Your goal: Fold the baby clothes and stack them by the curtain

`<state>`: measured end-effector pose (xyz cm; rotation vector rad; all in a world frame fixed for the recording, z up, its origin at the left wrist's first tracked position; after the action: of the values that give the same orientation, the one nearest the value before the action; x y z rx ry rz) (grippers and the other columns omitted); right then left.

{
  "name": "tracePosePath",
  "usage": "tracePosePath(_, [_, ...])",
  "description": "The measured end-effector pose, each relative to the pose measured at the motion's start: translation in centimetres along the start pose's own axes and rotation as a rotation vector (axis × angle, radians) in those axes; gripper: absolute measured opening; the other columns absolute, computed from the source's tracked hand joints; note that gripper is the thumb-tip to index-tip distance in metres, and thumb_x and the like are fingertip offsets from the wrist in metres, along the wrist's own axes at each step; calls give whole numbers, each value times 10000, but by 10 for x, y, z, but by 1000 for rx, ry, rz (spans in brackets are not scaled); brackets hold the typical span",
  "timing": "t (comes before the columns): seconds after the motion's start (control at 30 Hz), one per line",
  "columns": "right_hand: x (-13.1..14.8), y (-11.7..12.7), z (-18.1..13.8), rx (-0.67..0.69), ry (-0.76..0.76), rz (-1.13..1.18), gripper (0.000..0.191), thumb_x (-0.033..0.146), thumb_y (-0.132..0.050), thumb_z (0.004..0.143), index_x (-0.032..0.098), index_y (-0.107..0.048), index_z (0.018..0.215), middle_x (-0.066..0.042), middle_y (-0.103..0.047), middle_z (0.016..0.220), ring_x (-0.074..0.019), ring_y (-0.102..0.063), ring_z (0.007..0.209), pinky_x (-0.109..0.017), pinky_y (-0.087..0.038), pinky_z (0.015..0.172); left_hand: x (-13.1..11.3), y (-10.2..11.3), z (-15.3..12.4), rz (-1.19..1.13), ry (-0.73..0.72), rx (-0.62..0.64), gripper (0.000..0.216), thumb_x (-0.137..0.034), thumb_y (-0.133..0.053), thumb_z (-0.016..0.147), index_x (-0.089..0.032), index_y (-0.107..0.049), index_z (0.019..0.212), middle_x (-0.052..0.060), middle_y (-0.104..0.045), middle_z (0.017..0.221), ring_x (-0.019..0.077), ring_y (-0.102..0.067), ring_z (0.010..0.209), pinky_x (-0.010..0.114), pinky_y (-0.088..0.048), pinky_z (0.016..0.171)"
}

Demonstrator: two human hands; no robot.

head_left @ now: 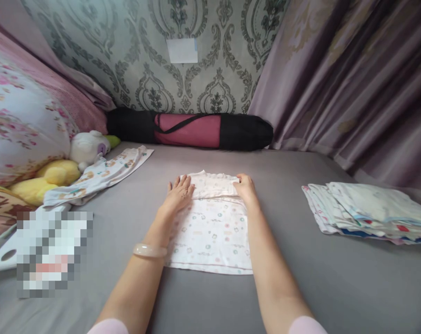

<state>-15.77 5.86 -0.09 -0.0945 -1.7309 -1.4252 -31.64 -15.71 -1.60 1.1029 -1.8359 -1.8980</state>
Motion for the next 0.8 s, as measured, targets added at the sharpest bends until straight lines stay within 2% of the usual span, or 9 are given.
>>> tracePosePath(0.27, [13,11,-11,4,55,-208,454,54,-395,836,139,-624,1219,-153,-675,1135,-274,-604,1101,-371,-449,946,2,1,1,-22,-10,4,619,-435,-169,985,-143,-260,1523,125,-183,1604,314,-114,1484,596,-87,1159])
tracePosePath(0.4, [44,13,-22,-35,151,-315,490,7,-337,845,119,-603,1241,-182,-653,1162,-277,-578,1138,-388,-428,974,-8,16,-1,-1,31,-7,595,-432,-164,996,-160,-273,1514,130,-223,1593,297,-130,1483,610,-91,1153])
tracePosePath(0.5, [86,-17,-42,93,380,-341,508,30,-306,878,95,-538,1325,-180,-563,1342,-257,-481,1279,-402,-352,1076,-37,29,-5,56,-58,-90,554,-325,-200,997,-133,-274,1511,115,-266,1582,253,-175,1478,530,-91,1188])
tracePosePath(0.6, [115,-61,-72,298,580,-370,571,102,-353,892,63,-378,1461,-150,-351,1540,-257,-240,1449,-437,-190,1177,-62,18,-9,103,-180,-77,550,-193,-266,960,-84,-294,1498,125,-292,1571,232,-224,1465,424,-156,1200])
tracePosePath(0.7, [116,-86,-86,369,596,-378,611,156,-333,911,38,-277,1508,-134,-241,1587,-250,-145,1479,-445,-105,1199,-58,2,-8,118,-169,-79,532,-186,-287,957,-69,-345,1473,144,-339,1547,254,-255,1453,412,-207,1187])
tracePosePath(0.8, [111,-90,-86,334,575,-343,578,219,-231,960,44,-288,1508,-107,-240,1589,-223,-158,1477,-414,-76,1203,-47,-3,-7,120,-140,-120,521,-241,-259,984,-65,-359,1465,154,-355,1537,268,-271,1447,429,-232,1178])
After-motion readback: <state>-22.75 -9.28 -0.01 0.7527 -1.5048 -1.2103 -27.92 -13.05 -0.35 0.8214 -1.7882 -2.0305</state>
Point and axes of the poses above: each hand's wrist, its own z-axis towards the middle knuckle, its own y-axis out of the back of the hand, x = y × z, the point moved 10 cm from there along z, towards the middle knuckle
